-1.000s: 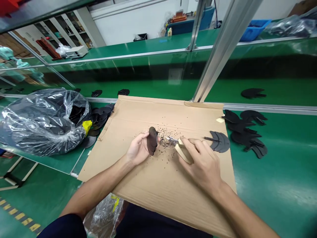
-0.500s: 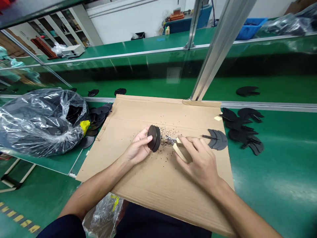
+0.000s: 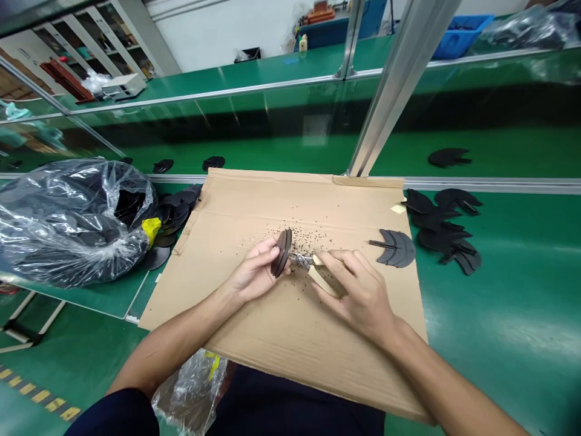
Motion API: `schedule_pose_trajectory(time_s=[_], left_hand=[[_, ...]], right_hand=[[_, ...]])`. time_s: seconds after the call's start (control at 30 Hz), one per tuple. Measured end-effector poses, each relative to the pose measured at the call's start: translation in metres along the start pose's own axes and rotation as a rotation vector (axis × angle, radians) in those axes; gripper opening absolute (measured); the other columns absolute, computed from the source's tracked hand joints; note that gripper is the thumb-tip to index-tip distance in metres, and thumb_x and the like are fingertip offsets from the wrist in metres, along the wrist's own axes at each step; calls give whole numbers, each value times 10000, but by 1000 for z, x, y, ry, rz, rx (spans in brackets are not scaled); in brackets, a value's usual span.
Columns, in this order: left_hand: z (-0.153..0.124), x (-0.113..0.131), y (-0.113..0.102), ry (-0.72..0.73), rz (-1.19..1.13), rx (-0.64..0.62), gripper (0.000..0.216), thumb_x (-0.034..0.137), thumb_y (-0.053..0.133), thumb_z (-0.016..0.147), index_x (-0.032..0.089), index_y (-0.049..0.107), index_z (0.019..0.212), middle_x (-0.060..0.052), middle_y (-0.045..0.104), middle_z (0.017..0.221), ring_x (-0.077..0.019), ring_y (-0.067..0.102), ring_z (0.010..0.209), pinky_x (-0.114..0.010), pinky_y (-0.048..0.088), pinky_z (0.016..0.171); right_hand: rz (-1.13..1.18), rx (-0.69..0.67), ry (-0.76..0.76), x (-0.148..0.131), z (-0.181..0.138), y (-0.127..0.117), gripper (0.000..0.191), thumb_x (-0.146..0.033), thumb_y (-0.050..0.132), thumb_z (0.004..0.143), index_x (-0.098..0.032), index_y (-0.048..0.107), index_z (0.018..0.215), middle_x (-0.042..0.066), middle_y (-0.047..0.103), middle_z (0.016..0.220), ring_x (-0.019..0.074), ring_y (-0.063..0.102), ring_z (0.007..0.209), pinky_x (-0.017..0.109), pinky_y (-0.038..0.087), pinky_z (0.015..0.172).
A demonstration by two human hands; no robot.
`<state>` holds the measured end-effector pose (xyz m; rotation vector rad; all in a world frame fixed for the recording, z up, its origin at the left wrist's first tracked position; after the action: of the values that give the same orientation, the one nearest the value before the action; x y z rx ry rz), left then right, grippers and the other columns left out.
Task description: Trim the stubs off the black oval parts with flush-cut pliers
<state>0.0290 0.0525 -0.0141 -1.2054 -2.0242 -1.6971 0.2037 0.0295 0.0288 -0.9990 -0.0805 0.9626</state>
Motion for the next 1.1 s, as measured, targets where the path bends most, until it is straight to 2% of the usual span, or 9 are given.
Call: schedule_pose_trajectory(time_s=[0.3, 0.63, 0.87, 1.0, 1.1], left_hand=[[-1, 2, 0, -17, 33, -36, 408, 197, 846, 743, 167, 637, 1092, -3, 690, 834, -90, 632, 618, -214, 558, 621], [-3, -1, -1, -12, 42, -34, 412, 202, 836, 756, 161, 631, 1111, -7, 681, 853, -100, 628, 647, -241, 552, 660], [-1, 1, 1, 26, 51, 10, 403, 191, 828, 732, 169, 615, 1074, 14, 655, 818, -84, 612, 621, -233, 561, 662], [-1, 9, -1, 73, 99, 2, 351, 195, 808, 695, 177, 639, 1002, 29, 624, 752, -84, 579, 571, -217, 513, 590], [-4, 6, 2, 22, 204, -80, 385, 224, 809, 687, 157, 695, 1049, 18, 626, 684, -104, 554, 537, -231, 451, 548]], right_hand=[[142, -39, 19, -1, 0, 0, 372, -244, 616, 982, -208, 573, 1349, 88, 708, 1036, 223, 668, 918, 337, 543, 751], [79, -58, 47, 2, -4, 1, 358, -212, 611, 975, -222, 615, 1332, 71, 732, 986, 208, 682, 883, 316, 556, 737], [132, -56, 61, 0, -5, 2, 320, -210, 570, 1001, -214, 625, 1315, 72, 750, 1015, 193, 708, 887, 299, 569, 735], [-14, -15, 68, 4, -5, 1, 279, -188, 570, 992, -208, 640, 1261, 63, 743, 976, 190, 687, 851, 297, 537, 713], [-148, 14, 81, 7, -3, -2, 303, -173, 565, 971, -203, 634, 1265, 72, 736, 980, 204, 666, 863, 306, 512, 690]])
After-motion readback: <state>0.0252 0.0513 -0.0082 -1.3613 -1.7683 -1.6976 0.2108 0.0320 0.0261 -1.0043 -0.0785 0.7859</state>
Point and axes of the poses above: each hand's wrist, its own z-axis towards the middle knuckle, its own y-axis out of the palm, x = y × z, the point moved 6 cm from there along z, towards the middle knuckle
